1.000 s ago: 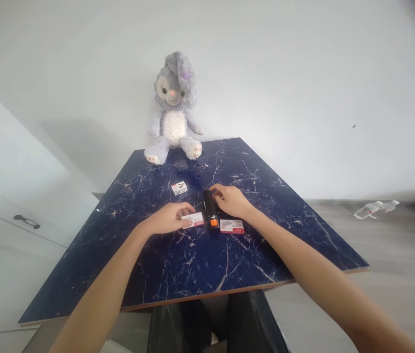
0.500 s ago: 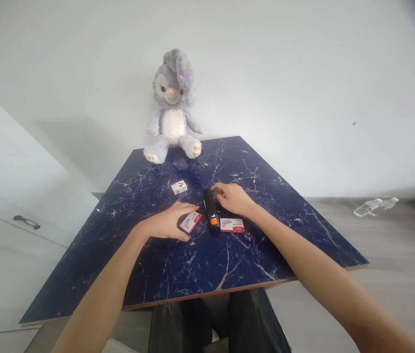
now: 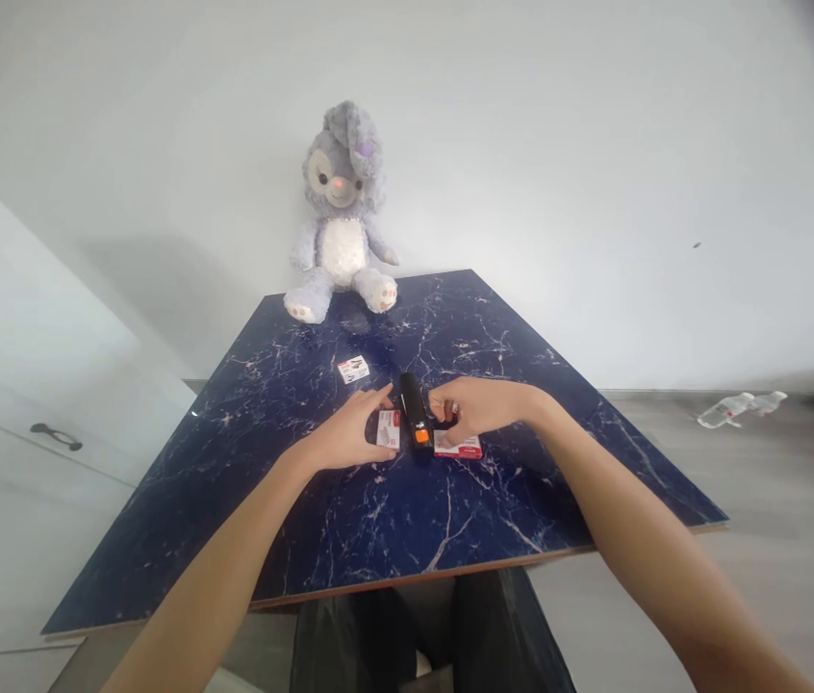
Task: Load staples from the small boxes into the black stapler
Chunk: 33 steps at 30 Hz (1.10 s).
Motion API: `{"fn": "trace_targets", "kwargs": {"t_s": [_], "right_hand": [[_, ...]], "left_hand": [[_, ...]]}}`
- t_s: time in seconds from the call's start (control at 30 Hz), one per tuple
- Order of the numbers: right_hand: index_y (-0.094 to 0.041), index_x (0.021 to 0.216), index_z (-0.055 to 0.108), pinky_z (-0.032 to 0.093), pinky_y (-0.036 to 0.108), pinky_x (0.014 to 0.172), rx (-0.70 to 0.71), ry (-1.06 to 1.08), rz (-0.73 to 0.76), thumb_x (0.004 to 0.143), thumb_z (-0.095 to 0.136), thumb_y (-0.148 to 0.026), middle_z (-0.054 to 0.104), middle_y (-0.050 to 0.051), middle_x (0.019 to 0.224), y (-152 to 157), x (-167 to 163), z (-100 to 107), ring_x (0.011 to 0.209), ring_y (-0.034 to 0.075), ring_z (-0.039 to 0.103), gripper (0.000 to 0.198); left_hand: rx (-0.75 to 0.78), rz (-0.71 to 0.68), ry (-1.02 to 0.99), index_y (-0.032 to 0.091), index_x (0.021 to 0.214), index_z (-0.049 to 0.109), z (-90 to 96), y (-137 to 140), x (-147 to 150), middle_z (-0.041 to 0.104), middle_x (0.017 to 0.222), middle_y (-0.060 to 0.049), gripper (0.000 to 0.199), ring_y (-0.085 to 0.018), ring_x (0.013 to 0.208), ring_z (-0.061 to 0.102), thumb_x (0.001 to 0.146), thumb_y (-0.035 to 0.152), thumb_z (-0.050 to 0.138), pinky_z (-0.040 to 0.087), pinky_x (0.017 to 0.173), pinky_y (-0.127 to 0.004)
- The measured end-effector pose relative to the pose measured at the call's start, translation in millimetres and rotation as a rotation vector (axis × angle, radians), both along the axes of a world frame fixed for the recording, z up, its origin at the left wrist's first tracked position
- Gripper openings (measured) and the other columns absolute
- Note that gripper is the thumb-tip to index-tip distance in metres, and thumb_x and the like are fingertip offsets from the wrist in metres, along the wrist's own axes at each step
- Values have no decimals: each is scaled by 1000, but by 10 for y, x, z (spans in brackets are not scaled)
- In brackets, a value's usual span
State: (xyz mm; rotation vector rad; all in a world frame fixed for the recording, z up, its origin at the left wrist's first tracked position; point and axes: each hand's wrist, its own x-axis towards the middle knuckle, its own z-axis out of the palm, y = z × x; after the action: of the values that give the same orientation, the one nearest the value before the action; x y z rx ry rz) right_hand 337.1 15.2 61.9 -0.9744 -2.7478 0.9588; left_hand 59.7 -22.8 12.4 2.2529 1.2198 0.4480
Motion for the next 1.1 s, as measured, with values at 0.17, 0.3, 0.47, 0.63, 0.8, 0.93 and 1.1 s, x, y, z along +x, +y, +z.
{"fn": "trace_targets", "kwargs": {"t_s": [0.17,0.3,0.47,0.63,0.8,0.93,1.1], "right_hand": [[-23,77,55,32,26,52,7,-56,-1,67,74,-36,61,-5,71,-64,-45,-27,58,13,51,25],[-24,77,56,32,27,51,51,-92,-17,64,76,-36,63,-4,74,-80,-78,-78,59,14,53,27],[-23,75,55,34,27,54,70,-74,-46,70,69,-33,62,-3,70,-54,-54,-63,58,14,52,18],[-21,90,59,39,26,60,129,76,-256,77,65,-36,68,1,83,34,5,9,66,15,59,20],[-19,99,62,42,26,66,197,320,-384,89,53,-40,69,1,83,66,-76,-30,66,14,60,25],[-19,93,61,44,25,65,220,477,-479,90,55,-50,68,1,80,-7,-250,-123,67,14,60,31],[-19,90,61,46,24,64,235,559,-438,86,64,-53,68,3,86,-148,-447,-218,69,14,59,34]], "left_hand": [[2,37,-26,26,156,29,-38,20,22,58,132,-13,103,-33,122,51,69,48,80,41,102,-45],[14,43,-26,27,155,31,-37,11,76,57,132,-13,103,-33,119,51,67,48,81,42,101,-46],[33,22,-33,30,152,36,15,-27,132,56,135,-12,96,-36,122,49,68,46,81,41,101,-48],[26,50,-33,28,156,25,4,-44,157,62,123,-12,108,-34,113,56,66,50,82,43,99,-47],[58,24,-73,24,156,20,-28,-42,113,55,135,-14,101,-33,123,52,75,51,75,40,104,-48],[261,70,-172,23,145,35,31,-71,130,49,141,-14,80,-31,124,52,79,46,72,42,104,-46],[381,18,-234,23,99,55,99,-133,200,50,144,-9,37,-30,129,50,75,40,77,40,107,-45]]}}
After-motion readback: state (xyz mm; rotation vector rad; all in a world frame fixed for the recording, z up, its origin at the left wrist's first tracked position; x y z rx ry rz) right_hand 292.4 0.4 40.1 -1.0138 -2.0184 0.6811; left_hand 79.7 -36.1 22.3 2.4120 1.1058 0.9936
